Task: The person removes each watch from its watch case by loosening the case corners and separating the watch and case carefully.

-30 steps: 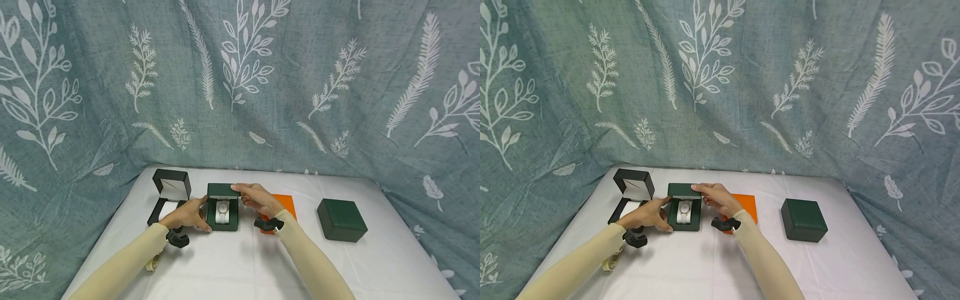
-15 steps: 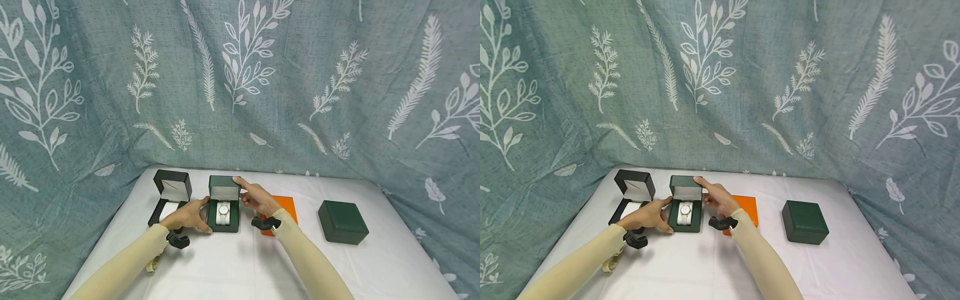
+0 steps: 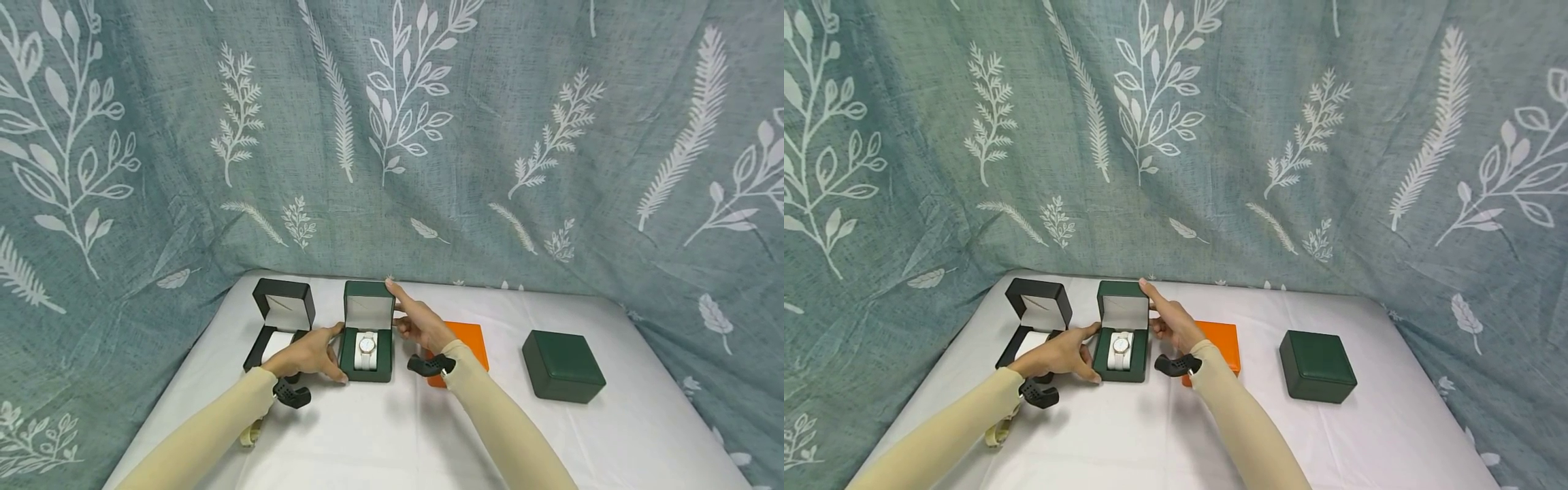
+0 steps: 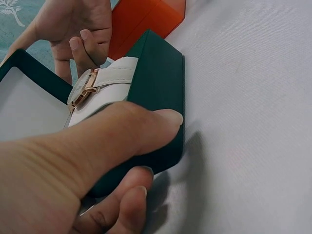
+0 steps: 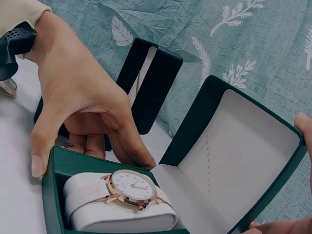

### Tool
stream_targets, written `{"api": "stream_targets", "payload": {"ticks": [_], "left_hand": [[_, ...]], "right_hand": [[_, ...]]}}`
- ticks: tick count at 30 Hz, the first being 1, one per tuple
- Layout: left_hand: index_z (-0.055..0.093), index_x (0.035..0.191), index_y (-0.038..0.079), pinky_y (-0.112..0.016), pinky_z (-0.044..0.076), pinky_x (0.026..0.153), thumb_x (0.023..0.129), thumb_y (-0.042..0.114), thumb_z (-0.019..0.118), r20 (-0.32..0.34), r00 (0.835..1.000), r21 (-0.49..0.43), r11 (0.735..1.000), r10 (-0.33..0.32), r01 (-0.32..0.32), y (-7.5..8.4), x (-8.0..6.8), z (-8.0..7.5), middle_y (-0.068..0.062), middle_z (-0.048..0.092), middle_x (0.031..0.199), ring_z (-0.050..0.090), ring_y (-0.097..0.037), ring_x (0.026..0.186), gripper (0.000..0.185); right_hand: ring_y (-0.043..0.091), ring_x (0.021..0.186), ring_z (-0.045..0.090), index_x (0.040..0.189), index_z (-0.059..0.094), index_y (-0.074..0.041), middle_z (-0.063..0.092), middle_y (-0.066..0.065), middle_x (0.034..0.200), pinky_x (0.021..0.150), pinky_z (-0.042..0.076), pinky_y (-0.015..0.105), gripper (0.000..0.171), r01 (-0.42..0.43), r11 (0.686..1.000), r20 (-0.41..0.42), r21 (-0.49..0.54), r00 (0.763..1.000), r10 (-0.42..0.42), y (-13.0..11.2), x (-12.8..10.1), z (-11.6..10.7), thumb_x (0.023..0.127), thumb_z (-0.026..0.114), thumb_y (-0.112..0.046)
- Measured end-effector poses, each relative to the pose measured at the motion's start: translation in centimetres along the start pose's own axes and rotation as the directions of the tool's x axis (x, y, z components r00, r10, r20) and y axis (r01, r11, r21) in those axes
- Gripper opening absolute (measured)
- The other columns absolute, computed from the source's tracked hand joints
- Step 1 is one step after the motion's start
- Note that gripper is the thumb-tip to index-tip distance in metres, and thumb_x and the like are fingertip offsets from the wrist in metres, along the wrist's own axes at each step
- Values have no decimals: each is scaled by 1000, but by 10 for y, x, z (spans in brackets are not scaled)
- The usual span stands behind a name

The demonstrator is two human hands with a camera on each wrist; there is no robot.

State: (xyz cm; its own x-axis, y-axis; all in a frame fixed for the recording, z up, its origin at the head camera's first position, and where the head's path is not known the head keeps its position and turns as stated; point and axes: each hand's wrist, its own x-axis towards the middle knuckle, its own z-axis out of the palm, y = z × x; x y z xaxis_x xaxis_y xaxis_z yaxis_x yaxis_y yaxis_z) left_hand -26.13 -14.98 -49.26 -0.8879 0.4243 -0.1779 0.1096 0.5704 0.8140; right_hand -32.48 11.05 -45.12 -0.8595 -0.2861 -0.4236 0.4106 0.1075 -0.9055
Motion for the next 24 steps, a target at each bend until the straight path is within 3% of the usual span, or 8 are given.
{"api": "stream_targets", "payload": {"ticks": [13, 20, 24], "left_hand": [[14, 162, -6, -31, 49, 59, 68, 11, 98, 2, 1000, 14, 1000, -7, 7, 1, 0, -1, -2, 72, 75, 64, -16, 65, 127], [13, 162, -5, -31, 49, 62, 68, 13, 98, 2, 1000, 14, 1000, -19, 19, 2, 0, 0, -2, 72, 76, 65, -16, 67, 128], [11, 162, -5, -31, 49, 62, 68, 12, 98, 15, 1000, 6, 1000, -27, 27, 1, 1, -1, -3, 73, 76, 66, -16, 68, 129]], "right_hand": [[9, 57, 43, 148, 47, 1, 56, 11, 86, 54, 39, 21, 113, 20, 1000, -23, 9, 1000, -20, 0, -2, 2, 75, 70, -82], [12, 63, 52, 147, 53, -3, 63, 22, 121, 60, 47, 23, 102, 64, 993, -112, -95, 991, -75, -6, -12, 6, 82, 65, -80], [13, 65, 53, 147, 52, -2, 64, 22, 129, 64, 49, 25, 91, 123, 983, -156, -136, 977, -144, -7, -19, 7, 89, 64, -71]]}}
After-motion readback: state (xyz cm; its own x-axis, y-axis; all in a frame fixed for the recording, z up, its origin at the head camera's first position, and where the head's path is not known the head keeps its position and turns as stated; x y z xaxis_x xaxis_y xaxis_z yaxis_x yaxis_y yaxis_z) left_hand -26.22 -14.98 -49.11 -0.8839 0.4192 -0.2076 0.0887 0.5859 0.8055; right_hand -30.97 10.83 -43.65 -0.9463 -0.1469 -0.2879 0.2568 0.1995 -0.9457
